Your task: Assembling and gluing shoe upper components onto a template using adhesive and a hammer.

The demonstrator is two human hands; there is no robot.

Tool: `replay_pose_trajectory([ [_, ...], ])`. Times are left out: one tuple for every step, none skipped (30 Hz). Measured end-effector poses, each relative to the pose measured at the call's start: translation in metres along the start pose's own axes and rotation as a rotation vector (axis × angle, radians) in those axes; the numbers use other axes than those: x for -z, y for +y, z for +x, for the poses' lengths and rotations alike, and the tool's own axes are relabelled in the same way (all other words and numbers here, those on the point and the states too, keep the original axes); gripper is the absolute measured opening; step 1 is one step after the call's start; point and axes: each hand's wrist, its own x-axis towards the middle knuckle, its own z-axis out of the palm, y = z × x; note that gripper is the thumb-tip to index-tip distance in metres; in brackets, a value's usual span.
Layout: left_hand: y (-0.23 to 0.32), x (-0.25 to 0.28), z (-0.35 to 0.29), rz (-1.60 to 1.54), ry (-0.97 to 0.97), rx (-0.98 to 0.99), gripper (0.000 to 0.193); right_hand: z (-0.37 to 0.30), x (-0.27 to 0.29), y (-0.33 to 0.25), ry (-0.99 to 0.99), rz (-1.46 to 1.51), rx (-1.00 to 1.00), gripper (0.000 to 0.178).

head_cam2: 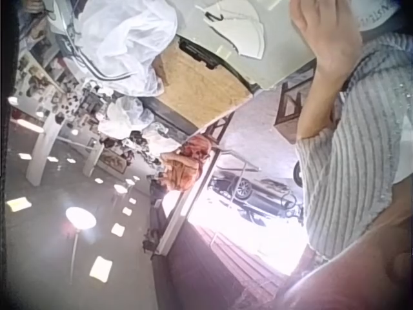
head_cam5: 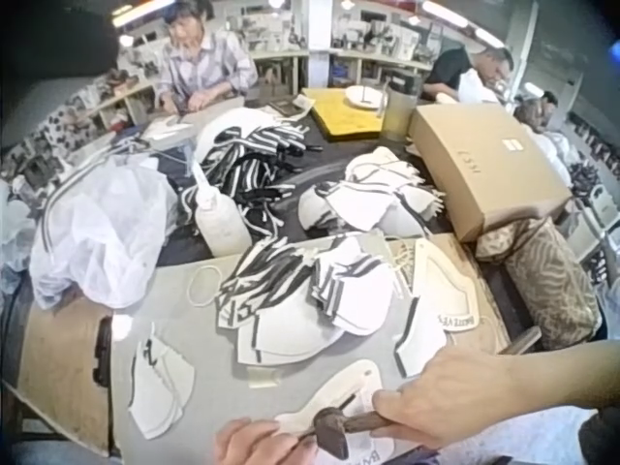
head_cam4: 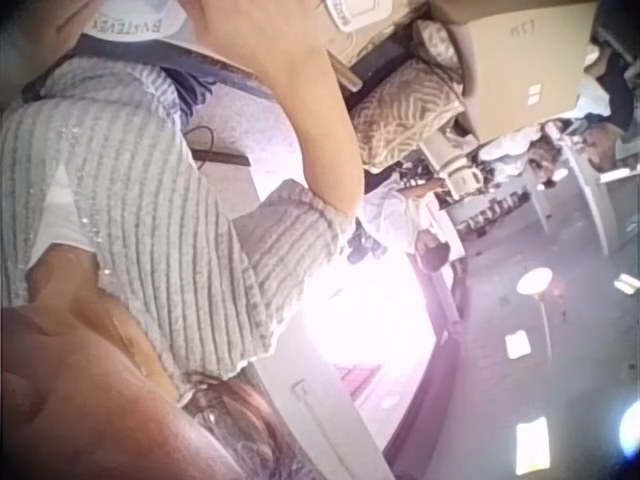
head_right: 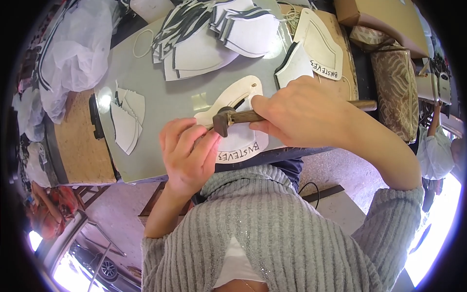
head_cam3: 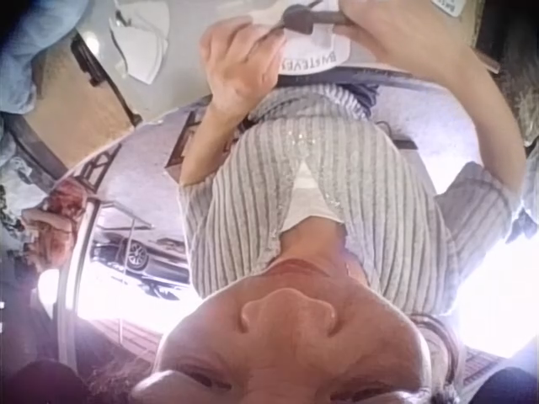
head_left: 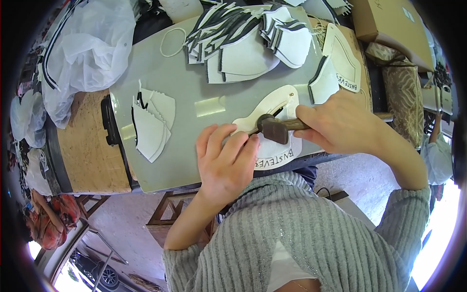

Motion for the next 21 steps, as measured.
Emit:
replay_pose_trajectory([
  [0.000, 0.000, 0.000, -0.002, -0.002, 0.005, 0.018, 0.001, 0.003, 0.000, -0.024, -0.007, 0.000, 0.034],
  [0.000, 0.000, 0.000, -0.003, -0.003, 0.011, 0.018, 0.001, 0.006, 0.000, -0.024, -0.007, 0.004, 0.034],
  [0.001, 0.001, 0.000, -0.005, -0.004, 0.013, 0.018, -0.002, 0.009, -0.001, 0.041, 0.059, -0.006, 0.034],
  [0.001, 0.001, 0.000, -0.008, 0.004, 0.006, 0.018, -0.003, 0.011, -0.002, 0.106, 0.124, -0.016, 0.034],
  [0.001, 0.001, -0.001, -0.010, 0.012, 0.000, 0.017, -0.003, 0.009, -0.003, 0.104, 0.125, -0.015, 0.034],
  [0.000, 0.001, 0.000, -0.011, 0.013, -0.003, 0.017, 0.000, 0.006, -0.003, 0.013, 0.066, -0.011, 0.033],
  [0.000, 0.001, 0.000, -0.016, 0.013, -0.001, 0.017, 0.003, 0.004, -0.002, -0.078, 0.008, -0.007, 0.032],
  [-0.001, 0.000, 0.001, -0.020, 0.013, 0.001, 0.017, 0.003, 0.006, -0.003, -0.077, 0.007, -0.009, 0.032],
  [0.000, 0.000, 0.000, -0.018, 0.013, 0.006, 0.017, 0.002, 0.008, -0.005, -0.012, 0.070, -0.017, 0.033],
  [0.000, 0.000, -0.001, -0.011, 0.026, 0.001, 0.017, 0.002, 0.009, -0.006, 0.053, 0.134, -0.026, 0.033],
  [0.001, 0.000, -0.002, -0.004, 0.039, -0.004, 0.017, 0.002, 0.006, -0.006, 0.051, 0.134, -0.021, 0.033],
  [-0.001, 0.000, -0.002, -0.004, 0.039, -0.005, 0.017, 0.002, 0.003, -0.006, -0.001, 0.096, -0.024, 0.034],
  [-0.002, 0.000, -0.002, -0.030, 0.036, -0.018, 0.020, 0.002, 0.001, -0.006, -0.053, 0.058, -0.027, 0.035],
  [-0.003, 0.000, -0.003, -0.057, 0.033, -0.031, 0.023, 0.003, 0.001, -0.007, -0.052, 0.058, -0.028, 0.035],
  [-0.003, 0.000, -0.004, -0.058, 0.035, -0.033, 0.023, 0.003, 0.001, -0.007, -0.059, 0.041, -0.017, 0.035],
  [-0.001, 0.000, -0.005, -0.034, 0.038, -0.022, 0.024, 0.003, 0.002, -0.006, -0.066, 0.023, -0.006, 0.036],
  [-0.001, 0.001, -0.006, -0.009, 0.041, -0.010, 0.024, 0.003, 0.002, -0.004, -0.066, 0.022, -0.008, 0.036],
  [0.000, 0.002, -0.008, -0.007, 0.040, -0.007, 0.024, 0.004, 0.002, -0.002, -0.071, 0.031, 0.028, 0.036],
  [0.000, 0.003, -0.009, -0.011, 0.046, -0.001, 0.024, 0.006, 0.002, 0.000, -0.076, 0.039, 0.065, 0.036],
  [0.000, 0.003, -0.010, -0.014, 0.051, 0.007, 0.024, 0.007, 0.002, 0.002, -0.077, 0.040, 0.069, 0.036],
  [0.000, 0.003, -0.010, -0.017, 0.052, 0.006, 0.024, 0.008, 0.003, 0.004, -0.092, 0.053, 0.082, 0.037],
])
